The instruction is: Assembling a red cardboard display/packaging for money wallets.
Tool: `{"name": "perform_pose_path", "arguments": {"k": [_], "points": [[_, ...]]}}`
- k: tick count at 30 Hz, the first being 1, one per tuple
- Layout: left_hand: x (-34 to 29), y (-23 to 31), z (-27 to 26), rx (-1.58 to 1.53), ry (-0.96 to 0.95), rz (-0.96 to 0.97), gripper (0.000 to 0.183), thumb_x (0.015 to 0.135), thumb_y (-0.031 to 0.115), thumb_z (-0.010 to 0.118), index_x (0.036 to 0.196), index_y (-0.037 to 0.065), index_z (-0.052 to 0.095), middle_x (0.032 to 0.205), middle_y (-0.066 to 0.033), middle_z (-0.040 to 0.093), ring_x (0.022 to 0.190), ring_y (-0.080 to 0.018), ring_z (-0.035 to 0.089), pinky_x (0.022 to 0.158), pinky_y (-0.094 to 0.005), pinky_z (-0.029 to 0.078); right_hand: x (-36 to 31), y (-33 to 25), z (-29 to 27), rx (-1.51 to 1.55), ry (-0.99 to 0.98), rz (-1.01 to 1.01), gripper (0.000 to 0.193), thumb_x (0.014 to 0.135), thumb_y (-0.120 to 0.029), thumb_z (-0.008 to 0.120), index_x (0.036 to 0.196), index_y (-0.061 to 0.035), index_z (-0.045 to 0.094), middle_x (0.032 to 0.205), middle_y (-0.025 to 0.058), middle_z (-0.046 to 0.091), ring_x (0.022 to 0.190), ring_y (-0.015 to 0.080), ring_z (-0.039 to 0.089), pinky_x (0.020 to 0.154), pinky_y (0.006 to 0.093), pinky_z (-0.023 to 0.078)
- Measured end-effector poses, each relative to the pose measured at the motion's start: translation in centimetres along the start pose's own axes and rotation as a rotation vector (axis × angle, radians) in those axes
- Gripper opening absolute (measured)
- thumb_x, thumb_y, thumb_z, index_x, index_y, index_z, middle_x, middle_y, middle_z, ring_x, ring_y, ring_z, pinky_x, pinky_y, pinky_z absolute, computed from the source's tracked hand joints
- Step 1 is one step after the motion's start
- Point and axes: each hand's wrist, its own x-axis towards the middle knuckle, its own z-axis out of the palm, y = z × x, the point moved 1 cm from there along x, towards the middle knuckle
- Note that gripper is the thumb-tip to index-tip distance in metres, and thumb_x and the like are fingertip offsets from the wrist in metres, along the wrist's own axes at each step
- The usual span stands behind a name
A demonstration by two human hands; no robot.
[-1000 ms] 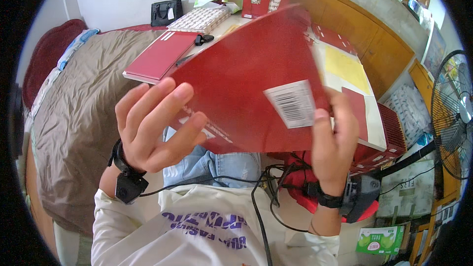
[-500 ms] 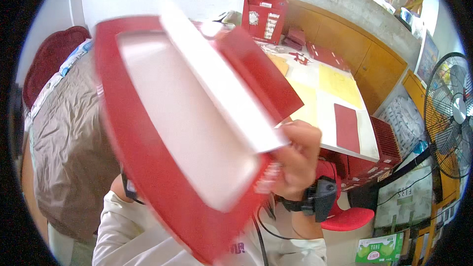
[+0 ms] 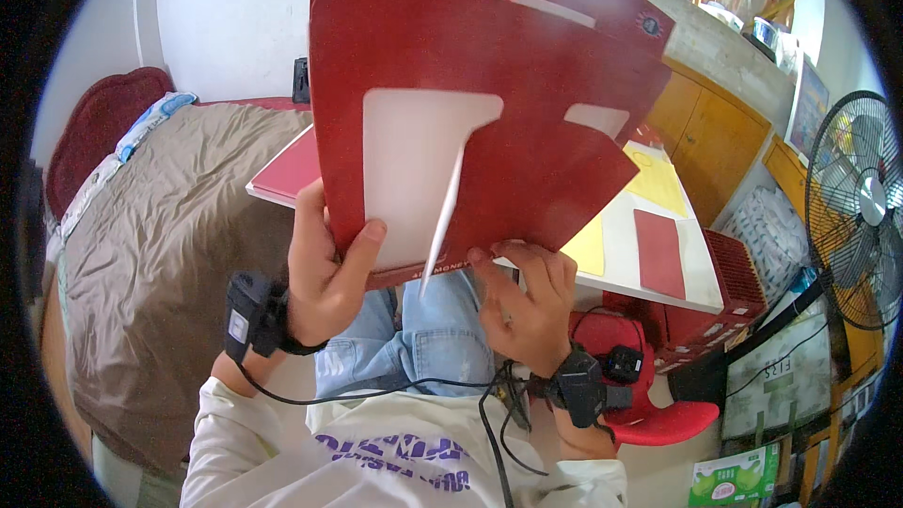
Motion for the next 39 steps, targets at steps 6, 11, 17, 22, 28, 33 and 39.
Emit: {"name": "perform_pose_path", "arguments": {"k": [6, 11, 17, 22, 28, 33, 39], "points": [[-0.8, -0.7, 1.4, 0.174, 0.015, 0.161, 0.045, 0.085, -0.004, 0.053, 0.128, -0.003, 0.04, 0.101, -0.0283, 0.06, 0.096, -0.0397, 0.061, 0.079, -0.0353, 0.049, 0.0, 0.4, 0.7, 0.376, 0.054, 0.409, 0.047, 0.076, -0.008, 0.063, 0.119, 0.0029, 0.05, 0.111, 0.0205, 0.053, 0.103, 0.037, 0.051, 0.086, 0.04, 0.042], [-1.3, -1.6, 1.9, 0.176, -0.296, 0.066, 0.057, 0.072, -0.01, 0.054, 0.127, 0.001, 0.043, 0.116, -0.0264, 0.057, 0.096, -0.0432, 0.058, 0.079, -0.0413, 0.05, 2.0, 0.6, 0.6, 0.554, 0.175, 0.658, 0.093, 0.068, -0.013, 0.076, 0.142, -0.0021, 0.022, 0.138, 0.0165, 0.031, 0.127, 0.0281, 0.037, 0.101, 0.0415, 0.037], [-0.8, -1.1, 2.3, 0.083, -0.494, 0.344, 0.067, 0.061, -0.005, 0.055, 0.124, 0.007, 0.04, 0.137, -0.0357, 0.033, 0.105, -0.041, 0.056, 0.077, -0.0364, 0.043, 2.1, 1.4, 1.6, 0.727, 0.007, 0.773, 0.102, 0.065, -0.02, 0.081, 0.144, -0.0032, 0.019, 0.143, 0.016, 0.025, 0.133, 0.0279, 0.029, 0.105, 0.0417, 0.032], [-1.2, -0.8, 2.7, 0.122, -0.588, 0.377, 0.067, 0.059, 0.0, 0.062, 0.121, 0.006, 0.041, 0.139, -0.0345, 0.031, 0.113, -0.0408, 0.051, 0.083, -0.0408, 0.041, 0.1, 1.4, 0.9, 0.804, -0.028, 0.709, 0.104, 0.064, -0.021, 0.081, 0.145, -0.0033, 0.018, 0.143, 0.0159, 0.025, 0.133, 0.0279, 0.028, 0.105, 0.0416, 0.032], [-1.7, -1.0, 3.6, -0.001, -0.55, 0.38, 0.061, 0.058, 0.002, 0.066, 0.115, 0.006, 0.046, 0.139, -0.0337, 0.033, 0.11, -0.0443, 0.051, 0.093, -0.0473, 0.038, -0.6, 1.5, 1.0, 0.893, -0.079, 0.62, 0.106, 0.063, -0.023, 0.082, 0.145, -0.0035, 0.018, 0.144, 0.0159, 0.024, 0.134, 0.0279, 0.027, 0.106, 0.0415, 0.031], [-0.7, -0.6, 3.1, 0.038, -0.659, 0.339, 0.071, 0.076, 0.036, 0.072, 0.129, 0.002, 0.04, 0.136, -0.0295, 0.032, 0.117, -0.043, 0.043, 0.097, -0.0476, 0.036, 0.1, 1.2, 2.1, 0.967, -0.125, 0.549, 0.108, 0.062, -0.025, 0.083, 0.145, -0.0036, 0.017, 0.145, 0.0158, 0.023, 0.134, 0.0279, 0.026, 0.106, 0.0414, 0.03], [0.7, -2.7, 2.3, 0.068, -0.624, 0.092, 0.106, 0.067, 0.07, 0.064, 0.139, 0.0, 0.03, 0.127, -0.0197, 0.032, 0.121, -0.0322, 0.036, 0.099, -0.0426, 0.034, 0.9, 0.5, 3.5, 1.052, -0.176, 0.454, 0.11, 0.061, -0.027, 0.084, 0.145, -0.0038, 0.017, 0.145, 0.0158, 0.023, 0.135, 0.0279, 0.025, 0.107, 0.0413, 0.03]]}}
